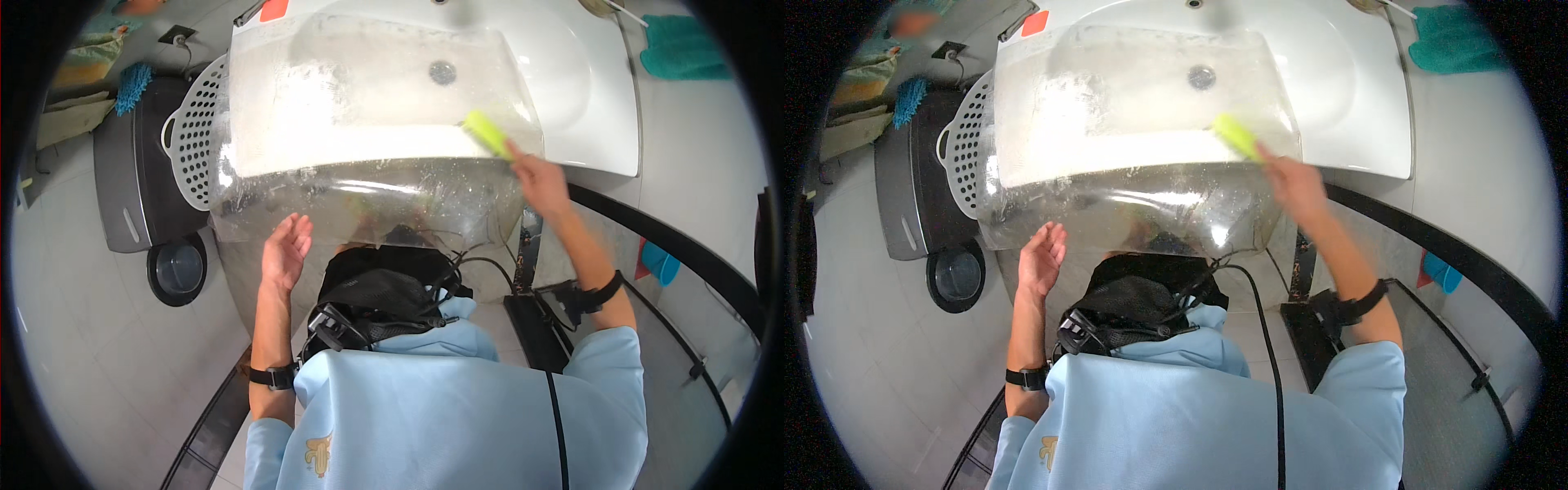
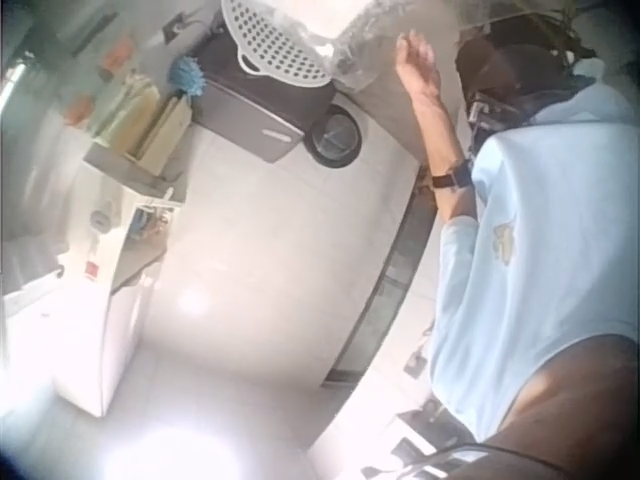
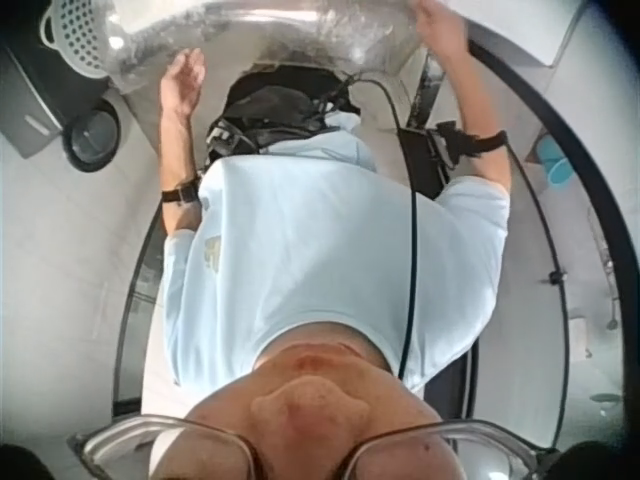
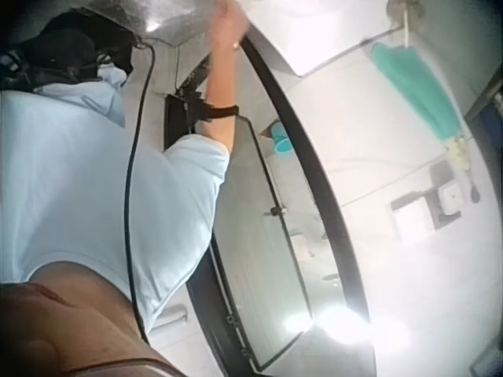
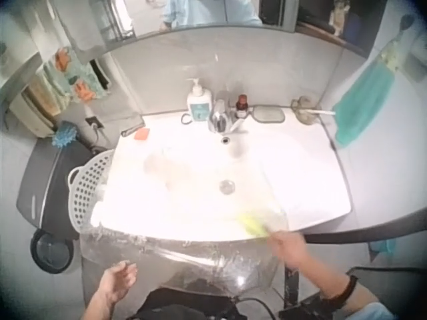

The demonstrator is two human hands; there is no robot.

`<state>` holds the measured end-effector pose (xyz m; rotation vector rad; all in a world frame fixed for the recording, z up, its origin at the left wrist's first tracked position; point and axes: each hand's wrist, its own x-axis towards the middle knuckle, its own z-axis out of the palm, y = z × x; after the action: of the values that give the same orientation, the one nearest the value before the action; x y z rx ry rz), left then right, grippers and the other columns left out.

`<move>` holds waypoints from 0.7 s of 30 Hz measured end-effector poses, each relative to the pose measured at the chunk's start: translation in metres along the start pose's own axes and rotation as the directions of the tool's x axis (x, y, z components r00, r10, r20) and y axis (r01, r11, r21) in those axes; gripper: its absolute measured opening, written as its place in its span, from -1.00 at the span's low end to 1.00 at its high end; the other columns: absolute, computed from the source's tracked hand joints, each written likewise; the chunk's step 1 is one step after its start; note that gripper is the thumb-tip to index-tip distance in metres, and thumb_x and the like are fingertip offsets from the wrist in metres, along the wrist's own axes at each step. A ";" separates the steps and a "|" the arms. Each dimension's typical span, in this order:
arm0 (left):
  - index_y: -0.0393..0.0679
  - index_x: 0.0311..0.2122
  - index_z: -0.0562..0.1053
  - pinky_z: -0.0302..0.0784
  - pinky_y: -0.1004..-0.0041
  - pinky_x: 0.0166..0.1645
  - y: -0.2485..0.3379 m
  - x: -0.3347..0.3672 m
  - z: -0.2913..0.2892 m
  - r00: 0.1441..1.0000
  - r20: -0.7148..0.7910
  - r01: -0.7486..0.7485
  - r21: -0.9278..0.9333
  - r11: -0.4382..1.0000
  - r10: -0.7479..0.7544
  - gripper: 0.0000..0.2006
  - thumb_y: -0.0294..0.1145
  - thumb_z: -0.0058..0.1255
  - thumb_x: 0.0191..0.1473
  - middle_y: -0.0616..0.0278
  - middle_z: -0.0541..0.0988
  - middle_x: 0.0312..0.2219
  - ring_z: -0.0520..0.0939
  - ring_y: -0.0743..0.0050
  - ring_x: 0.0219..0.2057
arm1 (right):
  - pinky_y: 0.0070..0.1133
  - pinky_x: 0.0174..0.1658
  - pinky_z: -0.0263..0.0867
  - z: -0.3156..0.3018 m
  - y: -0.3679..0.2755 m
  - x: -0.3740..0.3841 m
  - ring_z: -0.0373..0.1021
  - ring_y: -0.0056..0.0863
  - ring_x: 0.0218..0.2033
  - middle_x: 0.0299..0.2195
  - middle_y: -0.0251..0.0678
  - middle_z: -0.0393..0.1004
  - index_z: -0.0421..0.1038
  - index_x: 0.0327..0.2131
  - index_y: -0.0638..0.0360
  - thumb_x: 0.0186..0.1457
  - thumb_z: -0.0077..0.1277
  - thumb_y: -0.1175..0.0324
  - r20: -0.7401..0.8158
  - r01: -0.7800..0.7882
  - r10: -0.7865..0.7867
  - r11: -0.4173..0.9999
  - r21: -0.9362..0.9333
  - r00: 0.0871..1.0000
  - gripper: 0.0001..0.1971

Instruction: Cleaning a large transparent plastic sheet in a bathroom sink using a brush and water.

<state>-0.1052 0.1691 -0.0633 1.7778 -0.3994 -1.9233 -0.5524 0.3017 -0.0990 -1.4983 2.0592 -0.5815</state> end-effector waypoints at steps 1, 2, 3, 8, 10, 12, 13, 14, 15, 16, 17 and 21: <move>-0.16 0.12 0.24 0.44 0.56 -0.17 -0.002 0.004 0.006 1.000 0.022 -0.015 0.005 1.000 0.015 -0.54 -0.28 -0.04 0.13 0.15 0.49 -0.09 0.55 0.41 -0.17 | -0.41 -0.32 0.37 0.017 -0.010 -0.001 0.43 -0.25 -0.44 -0.43 -0.20 0.50 0.34 0.07 -0.21 0.09 -0.09 0.39 -0.009 0.149 -0.149 0.989 0.024 0.989 -0.57; -0.16 0.12 0.24 0.44 0.56 -0.17 -0.004 0.005 0.009 0.999 0.018 -0.026 0.007 1.000 0.026 -0.54 -0.28 -0.04 0.13 0.15 0.49 -0.09 0.55 0.41 -0.17 | -0.41 -0.37 0.35 0.027 -0.031 0.001 0.42 -0.27 -0.48 -0.49 -0.21 0.47 0.34 0.07 -0.22 0.07 -0.08 0.38 0.146 0.206 -0.201 0.978 -0.018 0.969 -0.56; -0.15 0.18 0.14 0.43 0.50 -0.12 -0.005 0.005 0.013 0.997 0.017 -0.074 0.033 0.997 0.074 -0.49 -0.32 -0.07 0.14 0.12 0.45 -0.03 0.52 0.32 -0.10 | -0.41 -0.42 0.34 0.036 -0.052 0.005 0.41 -0.29 -0.51 -0.55 -0.22 0.43 0.34 0.07 -0.22 0.04 -0.08 0.37 0.297 0.271 -0.244 0.961 -0.054 0.923 -0.54; 0.04 0.31 -0.23 0.33 0.27 0.09 -0.016 0.004 0.040 0.979 0.001 -0.201 -0.075 0.977 0.202 -0.36 -0.47 -0.27 0.21 0.07 0.23 0.18 0.37 0.10 0.11 | -0.40 -0.51 0.30 0.065 -0.078 0.043 0.39 -0.34 -0.57 -0.58 -0.31 0.38 0.32 0.08 -0.26 -0.01 -0.07 0.35 0.430 0.429 -0.305 0.874 -0.229 0.850 -0.50; 0.05 0.30 -0.16 0.29 0.22 0.12 -0.016 0.005 0.037 0.983 -0.008 -0.181 -0.107 0.978 0.181 -0.42 -0.44 -0.32 0.23 0.07 0.20 0.19 0.36 0.09 0.12 | -0.40 -0.52 0.29 0.064 -0.079 0.051 0.38 -0.33 -0.58 -0.58 -0.32 0.37 0.31 0.08 -0.27 0.00 -0.10 0.38 0.499 0.414 -0.260 0.881 -0.227 0.826 -0.49; 0.03 0.30 -0.09 0.31 0.24 0.10 -0.015 0.006 0.029 0.993 -0.054 -0.113 -0.093 0.989 0.108 -0.48 -0.40 -0.36 0.25 0.07 0.22 0.18 0.36 0.10 0.12 | -0.39 -0.55 0.27 0.063 -0.073 0.050 0.36 -0.31 -0.60 -0.61 -0.31 0.36 0.33 0.08 -0.26 0.00 -0.12 0.39 0.378 0.562 -0.467 0.804 -0.195 0.800 -0.50; 0.01 0.28 0.00 0.32 0.29 0.07 -0.016 0.006 0.024 0.991 -0.089 -0.110 -0.072 0.991 0.104 -0.52 -0.33 -0.34 0.27 0.09 0.26 0.16 0.39 0.16 0.10 | -0.37 -0.53 0.28 0.060 -0.068 0.050 0.34 -0.30 -0.61 -0.64 -0.32 0.34 0.32 0.08 -0.25 0.04 -0.15 0.40 0.395 0.558 -0.461 0.810 -0.178 0.795 -0.52; 0.01 0.28 0.00 0.32 0.29 0.07 -0.015 0.005 0.021 0.990 -0.090 -0.114 -0.078 0.990 0.107 -0.52 -0.33 -0.34 0.27 0.09 0.26 0.16 0.39 0.16 0.10 | -0.37 -0.53 0.28 0.058 -0.062 0.054 0.34 -0.30 -0.61 -0.64 -0.32 0.34 0.32 0.08 -0.25 0.04 -0.15 0.40 0.396 0.564 -0.465 0.806 -0.180 0.792 -0.52; 0.01 0.27 0.02 0.33 0.33 0.05 -0.014 0.005 0.017 0.990 -0.106 -0.102 -0.068 0.993 0.094 -0.52 -0.30 -0.31 0.26 0.09 0.29 0.14 0.40 0.20 0.08 | -0.37 -0.52 0.28 0.057 -0.055 0.059 0.34 -0.28 -0.61 -0.63 -0.29 0.35 0.33 0.08 -0.25 0.05 -0.15 0.40 0.259 0.466 -0.418 0.870 -0.160 0.871 -0.53; 0.00 0.26 0.04 0.34 0.37 0.03 -0.013 0.005 0.014 0.989 -0.124 -0.089 -0.057 0.994 0.081 -0.52 -0.27 -0.29 0.26 0.10 0.31 0.13 0.42 0.23 0.07 | -0.36 -0.51 0.28 0.056 -0.049 0.066 0.34 -0.27 -0.61 -0.63 -0.27 0.36 0.33 0.08 -0.24 0.06 -0.15 0.39 0.120 0.366 -0.352 0.923 -0.122 0.928 -0.54; 0.00 0.26 0.04 0.34 0.37 0.03 -0.013 0.005 0.012 0.989 -0.124 -0.086 -0.060 0.994 0.078 -0.52 -0.27 -0.29 0.26 0.10 0.31 0.13 0.42 0.23 0.07 | -0.35 -0.49 0.29 0.053 -0.042 0.079 0.36 -0.25 -0.58 -0.60 -0.24 0.40 0.33 0.07 -0.22 0.08 -0.16 0.39 0.093 0.275 -0.262 0.946 -0.170 0.961 -0.55; -0.02 0.25 0.07 0.36 0.41 -0.02 -0.013 0.005 0.013 0.990 -0.120 -0.088 -0.064 0.994 0.080 -0.51 -0.23 -0.24 0.24 0.12 0.37 0.08 0.45 0.28 0.03 | -0.29 -0.44 0.32 0.047 -0.017 0.153 0.43 -0.22 -0.49 -0.50 -0.15 0.48 0.35 0.05 -0.14 0.12 -0.18 0.35 0.030 0.059 -0.053 0.965 -0.257 0.998 -0.61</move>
<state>-0.1205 0.1759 -0.0726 1.7900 -0.3559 -1.7447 -0.5480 0.1493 -0.1492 -1.7051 2.1454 -0.3244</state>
